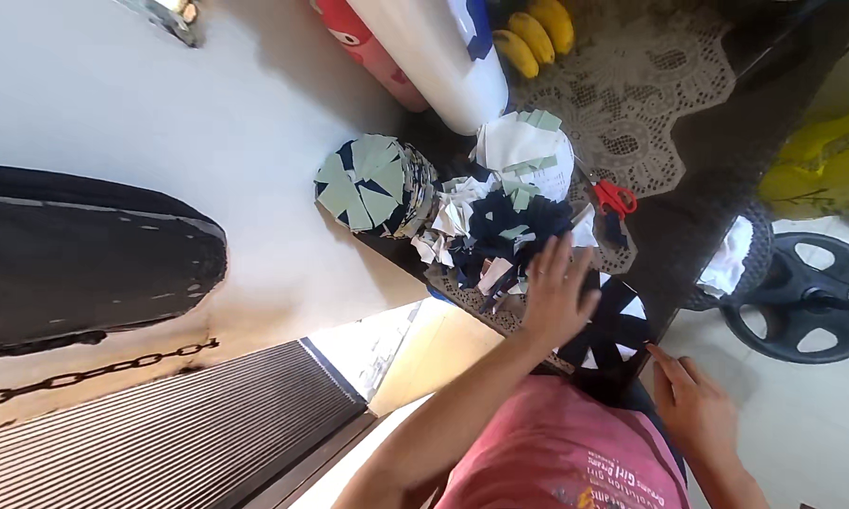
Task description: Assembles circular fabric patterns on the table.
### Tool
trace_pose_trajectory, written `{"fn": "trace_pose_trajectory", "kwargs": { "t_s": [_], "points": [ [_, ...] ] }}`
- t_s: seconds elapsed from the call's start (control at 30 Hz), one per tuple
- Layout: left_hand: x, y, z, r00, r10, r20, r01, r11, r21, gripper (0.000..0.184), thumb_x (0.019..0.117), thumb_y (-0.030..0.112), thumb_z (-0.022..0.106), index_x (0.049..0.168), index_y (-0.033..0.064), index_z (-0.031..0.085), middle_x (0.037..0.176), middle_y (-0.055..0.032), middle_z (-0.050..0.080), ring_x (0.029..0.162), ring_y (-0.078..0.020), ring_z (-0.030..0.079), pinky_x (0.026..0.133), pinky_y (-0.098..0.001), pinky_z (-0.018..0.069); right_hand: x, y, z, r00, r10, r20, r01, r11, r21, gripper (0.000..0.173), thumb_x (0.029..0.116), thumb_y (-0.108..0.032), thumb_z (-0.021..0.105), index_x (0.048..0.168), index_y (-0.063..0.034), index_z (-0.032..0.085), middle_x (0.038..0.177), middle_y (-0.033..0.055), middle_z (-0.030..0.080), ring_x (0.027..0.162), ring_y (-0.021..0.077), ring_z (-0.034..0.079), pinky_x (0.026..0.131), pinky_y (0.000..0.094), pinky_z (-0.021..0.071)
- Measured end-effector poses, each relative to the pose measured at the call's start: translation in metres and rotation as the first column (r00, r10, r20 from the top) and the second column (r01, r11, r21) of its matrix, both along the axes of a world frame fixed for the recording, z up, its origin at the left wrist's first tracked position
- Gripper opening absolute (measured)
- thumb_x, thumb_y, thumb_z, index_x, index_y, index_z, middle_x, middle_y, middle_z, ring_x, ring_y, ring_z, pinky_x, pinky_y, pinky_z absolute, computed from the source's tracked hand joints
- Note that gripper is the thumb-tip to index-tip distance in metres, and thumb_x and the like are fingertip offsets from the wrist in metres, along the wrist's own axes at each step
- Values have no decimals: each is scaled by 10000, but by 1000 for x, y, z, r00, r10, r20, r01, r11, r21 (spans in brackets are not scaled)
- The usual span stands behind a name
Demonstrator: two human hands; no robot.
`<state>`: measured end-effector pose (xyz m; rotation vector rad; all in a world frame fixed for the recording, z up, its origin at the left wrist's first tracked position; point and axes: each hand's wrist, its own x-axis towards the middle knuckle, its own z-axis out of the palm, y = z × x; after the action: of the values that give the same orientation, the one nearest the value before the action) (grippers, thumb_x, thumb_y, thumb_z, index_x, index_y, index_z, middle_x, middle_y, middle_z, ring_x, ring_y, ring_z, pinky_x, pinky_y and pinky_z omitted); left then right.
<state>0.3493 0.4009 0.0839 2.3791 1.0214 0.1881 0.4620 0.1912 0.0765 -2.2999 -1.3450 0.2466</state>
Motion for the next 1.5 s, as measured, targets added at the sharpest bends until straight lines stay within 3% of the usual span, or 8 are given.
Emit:
{"fn": "trace_pose_trajectory", "kwargs": {
  "t_s": [0.27,0.63,0.9,1.0,1.1,1.23,1.33,1.5],
  "points": [
    [4,104,31,944,315,-95,-324,942,-88,266,1007,123,608,1227,-10,675,1254,-209,654,1061,-330,677,938,-493,542,-7,-3,-5,998,-45,-41,45,999,9,329,939,-93,493,1074,-27,786,751,183,668,606,360,666,494,487,508],
    [27,117,19,934,296,-200,-319,943,-93,238,1007,178,623,1121,-18,694,1146,-213,683,1077,-369,660,944,-565,509,-13,-15,-7,991,-118,-70,117,993,-11,315,955,-105,507,1078,-59,793,770,167,678,627,346,676,513,483,528],
    [-4,101,52,868,485,108,-242,603,-760,188,998,17,586,1180,2,543,948,-59,644,820,-116,652,790,-324,573,-16,11,3,962,-132,-239,148,988,52,289,949,-88,537,1094,-42,782,826,172,695,659,335,681,553,490,543],
    [-4,72,70,905,422,55,-168,472,-865,152,1014,-17,543,1159,20,568,897,-22,663,791,-97,658,783,-304,576,-11,40,22,834,-112,-540,197,975,102,277,988,-106,558,1164,-12,750,991,164,730,805,226,698,721,379,580],
    [-2,45,75,938,346,18,-127,394,-910,137,995,-40,557,1125,-5,583,892,-38,687,804,-108,685,786,-293,589,-2,68,42,473,-90,-877,293,954,61,311,1012,-164,588,1262,-4,681,1094,75,719,945,66,678,844,236,559],
    [5,15,70,972,233,-27,-122,401,-908,99,977,2,624,1075,-1,614,853,-12,703,761,-65,672,730,-238,565,6,76,46,235,-61,-970,319,948,18,209,984,-116,632,1159,-17,689,986,-4,711,831,9,649,740,180,537],
    [10,-1,54,984,168,-59,-125,415,-901,126,983,28,634,1101,-10,615,850,-8,679,750,-54,645,719,-229,542,3,66,30,279,-157,-947,367,929,-46,79,971,-74,641,963,-28,704,811,-35,675,701,-10,614,651,158,510],
    [29,-18,21,984,-47,-171,-89,703,-705,182,969,108,678,1108,-8,681,1003,-105,675,854,-132,637,804,-301,535,2,50,6,499,-410,-763,343,902,-261,159,989,-166,646,1010,-31,728,860,31,696,741,59,624,718,263,515]
  ]
}}
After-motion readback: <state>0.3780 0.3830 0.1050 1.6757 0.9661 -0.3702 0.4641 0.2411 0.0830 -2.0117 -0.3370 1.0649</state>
